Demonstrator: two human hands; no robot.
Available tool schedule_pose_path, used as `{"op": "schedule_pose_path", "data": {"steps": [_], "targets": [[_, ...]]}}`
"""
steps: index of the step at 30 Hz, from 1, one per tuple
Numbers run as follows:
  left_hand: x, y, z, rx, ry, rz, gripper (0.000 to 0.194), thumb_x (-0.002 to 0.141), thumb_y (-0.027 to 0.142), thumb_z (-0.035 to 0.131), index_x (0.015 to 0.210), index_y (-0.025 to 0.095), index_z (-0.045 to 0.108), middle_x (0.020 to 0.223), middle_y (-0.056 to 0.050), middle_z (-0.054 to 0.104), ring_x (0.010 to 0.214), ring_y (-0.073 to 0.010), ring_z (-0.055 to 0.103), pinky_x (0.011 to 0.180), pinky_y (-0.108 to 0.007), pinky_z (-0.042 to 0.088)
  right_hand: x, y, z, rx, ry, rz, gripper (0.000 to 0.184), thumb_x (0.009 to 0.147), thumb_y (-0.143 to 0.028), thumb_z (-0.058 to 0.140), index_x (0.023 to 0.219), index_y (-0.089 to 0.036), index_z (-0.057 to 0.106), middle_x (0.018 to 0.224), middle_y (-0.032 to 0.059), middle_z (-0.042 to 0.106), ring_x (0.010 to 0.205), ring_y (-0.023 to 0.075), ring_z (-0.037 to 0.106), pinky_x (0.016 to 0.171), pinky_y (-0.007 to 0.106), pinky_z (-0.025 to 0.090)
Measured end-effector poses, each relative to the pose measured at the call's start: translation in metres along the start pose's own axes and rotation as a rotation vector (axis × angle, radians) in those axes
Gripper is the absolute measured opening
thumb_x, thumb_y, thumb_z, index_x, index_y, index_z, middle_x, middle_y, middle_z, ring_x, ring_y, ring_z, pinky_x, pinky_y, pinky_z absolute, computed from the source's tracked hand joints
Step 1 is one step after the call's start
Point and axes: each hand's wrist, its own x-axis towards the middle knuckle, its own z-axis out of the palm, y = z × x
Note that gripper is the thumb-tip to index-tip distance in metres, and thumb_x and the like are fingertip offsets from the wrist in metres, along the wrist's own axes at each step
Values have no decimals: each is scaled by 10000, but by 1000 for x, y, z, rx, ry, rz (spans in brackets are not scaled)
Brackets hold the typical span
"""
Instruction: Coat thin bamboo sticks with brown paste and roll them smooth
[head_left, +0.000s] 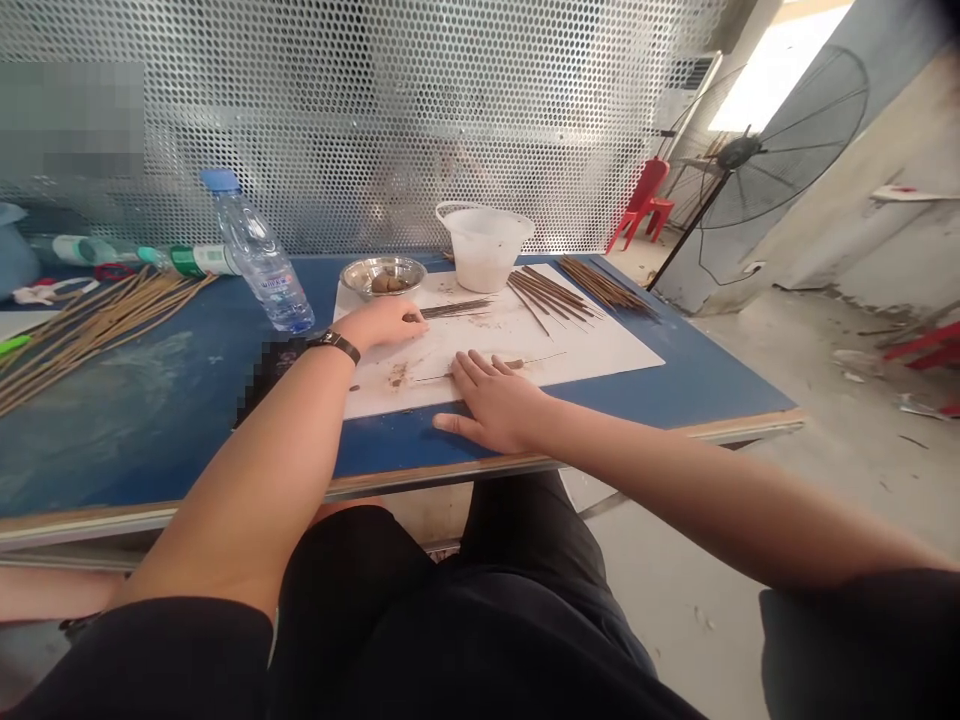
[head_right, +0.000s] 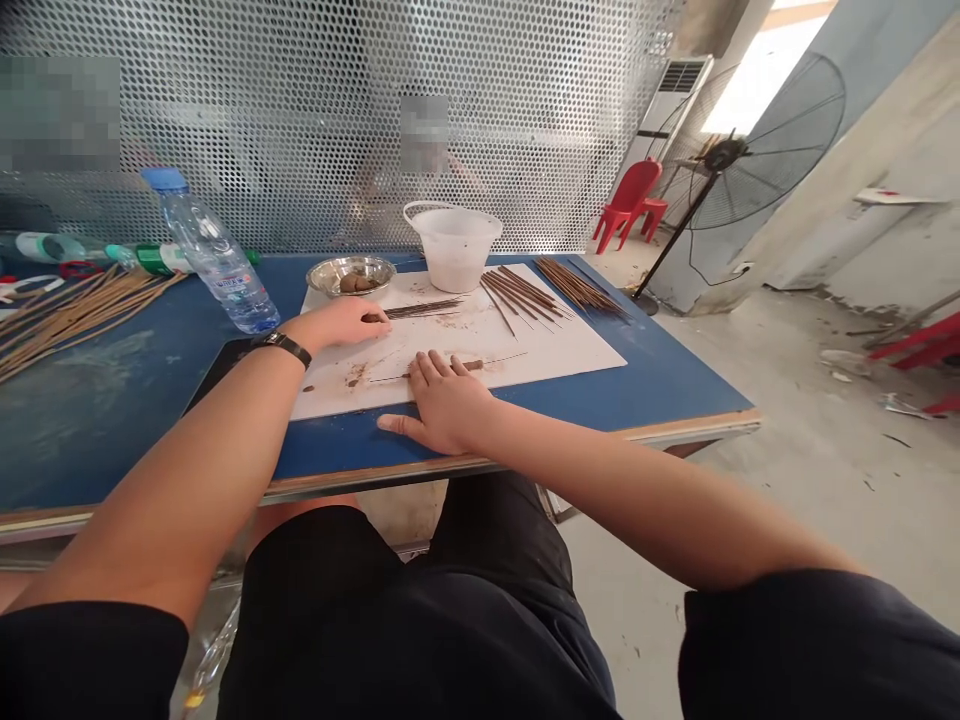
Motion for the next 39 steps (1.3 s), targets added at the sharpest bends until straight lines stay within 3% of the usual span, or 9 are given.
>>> {"op": "schedule_pose_path", "data": {"steps": [7, 10, 20, 23, 32, 35, 39], "targets": [[-3, 0, 0, -26, -13, 17, 418, 889, 555, 602, 1119, 253, 777, 1179, -55, 798, 1024, -272, 716, 841, -324, 521, 62, 24, -4, -14, -20, 81, 1107, 983, -794, 67, 1645, 78, 235, 1737, 300, 129, 1630, 445, 59, 1302, 636, 115], [-5, 1, 0, -33, -23, -3, 436, 887, 574, 600, 1130, 258, 777, 1180, -63, 795, 1003, -281, 717, 818, -336, 527, 74, 29, -5, -27, -48, 95, 1113, 982, -796, 71, 1654, 83, 187, 1744, 297, 83, 1630, 447, 25, 1303, 635, 88], [-2, 2, -1, -1, -14, -20, 454, 860, 560, 622, 1159, 261, 786, 1272, -74, 767, 1082, -306, 704, 900, -349, 529, 0, 17, 1, -10, 7, -37, 1138, 960, -850, 128, 1647, 46, 275, 1733, 293, 132, 1626, 452, 80, 1292, 650, 170], [-3, 2, -2, -5, -18, -19, 452, 865, 562, 620, 1160, 260, 782, 1279, -73, 765, 1082, -305, 703, 890, -348, 527, 4, 18, 1, -22, -1, -27, 1150, 956, -853, 116, 1650, 52, 257, 1735, 295, 130, 1628, 449, 62, 1299, 643, 139], [-5, 3, 0, -24, -16, -23, 411, 904, 535, 609, 1163, 262, 775, 1239, -62, 782, 1058, -272, 718, 855, -318, 532, 73, 38, -5, -33, -23, 109, 1074, 998, -776, 103, 1652, 68, 226, 1745, 283, 100, 1631, 435, 4, 1303, 630, 98], [-5, 3, -1, -5, -22, -16, 414, 908, 527, 605, 1166, 248, 768, 1258, -70, 776, 1071, -273, 715, 845, -314, 525, 62, 36, -6, -30, -25, 71, 1108, 988, -796, 100, 1644, 89, 220, 1734, 304, 114, 1628, 441, 52, 1306, 607, 134], [-6, 5, -2, 16, -25, -12, 433, 897, 535, 600, 1163, 237, 768, 1249, -83, 775, 1050, -292, 711, 800, -326, 519, 14, 20, -7, -14, -50, -1, 1149, 965, -836, 107, 1639, 83, 255, 1720, 312, 160, 1620, 446, 127, 1299, 605, 199]]}}
